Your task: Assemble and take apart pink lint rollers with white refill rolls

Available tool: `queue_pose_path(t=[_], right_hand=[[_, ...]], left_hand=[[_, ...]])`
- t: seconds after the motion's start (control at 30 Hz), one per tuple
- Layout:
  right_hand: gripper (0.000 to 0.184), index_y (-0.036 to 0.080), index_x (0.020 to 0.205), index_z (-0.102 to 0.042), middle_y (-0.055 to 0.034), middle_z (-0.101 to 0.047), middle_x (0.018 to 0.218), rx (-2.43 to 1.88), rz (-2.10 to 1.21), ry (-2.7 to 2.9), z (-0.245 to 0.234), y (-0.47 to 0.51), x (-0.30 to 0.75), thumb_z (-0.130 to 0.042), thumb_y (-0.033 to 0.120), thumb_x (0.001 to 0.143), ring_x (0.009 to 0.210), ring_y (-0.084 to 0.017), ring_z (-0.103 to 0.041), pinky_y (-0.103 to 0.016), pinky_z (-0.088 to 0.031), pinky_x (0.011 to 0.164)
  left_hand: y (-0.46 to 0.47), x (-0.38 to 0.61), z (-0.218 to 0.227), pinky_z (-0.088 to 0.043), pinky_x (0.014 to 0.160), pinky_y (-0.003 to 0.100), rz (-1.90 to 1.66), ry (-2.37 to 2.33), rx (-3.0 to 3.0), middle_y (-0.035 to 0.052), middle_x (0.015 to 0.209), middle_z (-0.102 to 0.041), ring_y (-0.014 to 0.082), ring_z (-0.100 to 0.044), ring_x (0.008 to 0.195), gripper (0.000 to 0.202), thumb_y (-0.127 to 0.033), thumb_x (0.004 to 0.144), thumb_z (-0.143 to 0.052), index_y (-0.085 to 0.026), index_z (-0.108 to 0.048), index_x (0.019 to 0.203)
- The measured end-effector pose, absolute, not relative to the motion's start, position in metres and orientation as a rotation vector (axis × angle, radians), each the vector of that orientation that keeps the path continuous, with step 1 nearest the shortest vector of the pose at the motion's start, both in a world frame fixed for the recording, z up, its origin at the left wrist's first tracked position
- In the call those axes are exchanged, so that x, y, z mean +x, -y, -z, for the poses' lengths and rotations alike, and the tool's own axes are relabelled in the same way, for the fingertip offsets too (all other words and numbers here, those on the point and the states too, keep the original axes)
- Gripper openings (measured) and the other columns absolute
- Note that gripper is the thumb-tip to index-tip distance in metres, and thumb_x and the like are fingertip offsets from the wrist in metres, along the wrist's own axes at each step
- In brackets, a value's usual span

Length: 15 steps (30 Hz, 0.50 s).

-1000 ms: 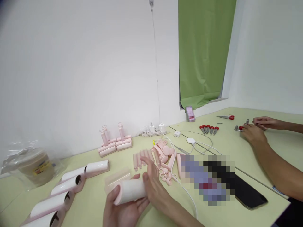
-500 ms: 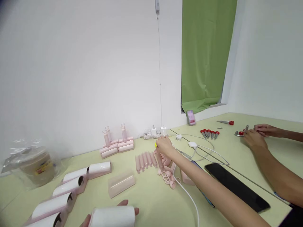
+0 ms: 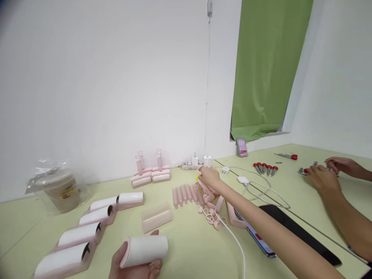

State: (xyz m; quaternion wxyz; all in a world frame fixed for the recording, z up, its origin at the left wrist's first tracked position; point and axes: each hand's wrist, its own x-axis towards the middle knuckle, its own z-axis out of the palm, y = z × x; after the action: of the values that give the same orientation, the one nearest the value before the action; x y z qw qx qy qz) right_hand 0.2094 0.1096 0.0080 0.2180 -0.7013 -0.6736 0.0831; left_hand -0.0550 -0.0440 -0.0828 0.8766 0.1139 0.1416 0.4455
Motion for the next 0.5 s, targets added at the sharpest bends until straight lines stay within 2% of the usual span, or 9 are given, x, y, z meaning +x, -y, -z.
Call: queue_pose_path(t=[0.13,0.27,0.33,0.4,0.47,0.5], right_hand=[[0.018,0.015,0.092,-0.052,-0.005,-0.059,0.092,-1.617,-0.47,1.78,-0.018,-0.081,0.194,-0.04,0.028,0.087,0.081,-0.017,-0.057,-0.032,-0.046,0.071],[0.025,0.018,0.086,-0.049,-0.0042,-0.06,0.078,-1.296,-0.83,1.719,-0.005,-0.037,0.161,-0.03,0.035,0.086,0.065,-0.015,-0.058,-0.026,-0.046,0.058],[0.031,0.019,0.078,-0.049,-0.0021,-0.058,0.067,-1.057,-1.187,1.55,0.013,-0.017,0.141,-0.031,0.044,0.084,0.055,-0.013,-0.054,-0.024,-0.043,0.051],[0.042,0.019,0.069,-0.049,0.0017,-0.049,0.052,-0.913,-1.51,1.387,0.035,-0.002,0.125,-0.029,0.053,0.082,0.041,-0.01,-0.044,-0.021,-0.036,0.042],[0.043,0.019,0.08,-0.052,0.0043,-0.048,0.051,-0.926,-1.604,1.393,0.057,0.009,0.114,-0.038,0.059,0.076,0.034,-0.007,-0.035,-0.019,-0.03,0.035],[0.044,0.02,0.092,-0.052,0.0036,-0.053,0.059,-0.934,-1.576,1.435,0.066,0.012,0.11,-0.05,0.058,0.07,0.037,-0.008,-0.039,-0.02,-0.033,0.037]], left_hand=[[0.043,-0.056,0.077,-0.044,0.07,0.028,-1.035,-0.283,0.169,0.0111,0.088,-0.065,0.0193,-0.059,0.071,0.042,-0.044,0.063,-0.064,-0.013,-0.063,0.091],[0.044,-0.055,0.075,-0.044,0.069,0.027,-1.132,-0.277,0.269,0.0109,0.086,-0.064,0.0182,-0.058,0.069,0.037,-0.044,0.064,-0.065,-0.013,-0.065,0.083],[0.044,-0.052,0.078,-0.044,0.069,0.028,-1.227,-0.332,0.383,0.0099,0.087,-0.062,0.0181,-0.058,0.069,0.043,-0.043,0.061,-0.068,-0.013,-0.062,0.091],[0.043,-0.049,0.085,-0.044,0.069,0.03,-1.336,-0.429,0.534,0.008,0.088,-0.059,0.018,-0.057,0.068,0.056,-0.042,0.055,-0.073,-0.016,-0.056,0.102],[0.042,-0.045,0.093,-0.044,0.069,0.032,-1.429,-0.546,0.692,0.0065,0.094,-0.056,0.0175,-0.057,0.067,0.074,-0.041,0.05,-0.076,-0.021,-0.045,0.113],[0.042,-0.042,0.097,-0.044,0.07,0.032,-1.463,-0.6,0.771,0.0067,0.099,-0.053,0.0185,-0.057,0.071,0.081,-0.041,0.048,-0.077,-0.024,-0.039,0.117]])
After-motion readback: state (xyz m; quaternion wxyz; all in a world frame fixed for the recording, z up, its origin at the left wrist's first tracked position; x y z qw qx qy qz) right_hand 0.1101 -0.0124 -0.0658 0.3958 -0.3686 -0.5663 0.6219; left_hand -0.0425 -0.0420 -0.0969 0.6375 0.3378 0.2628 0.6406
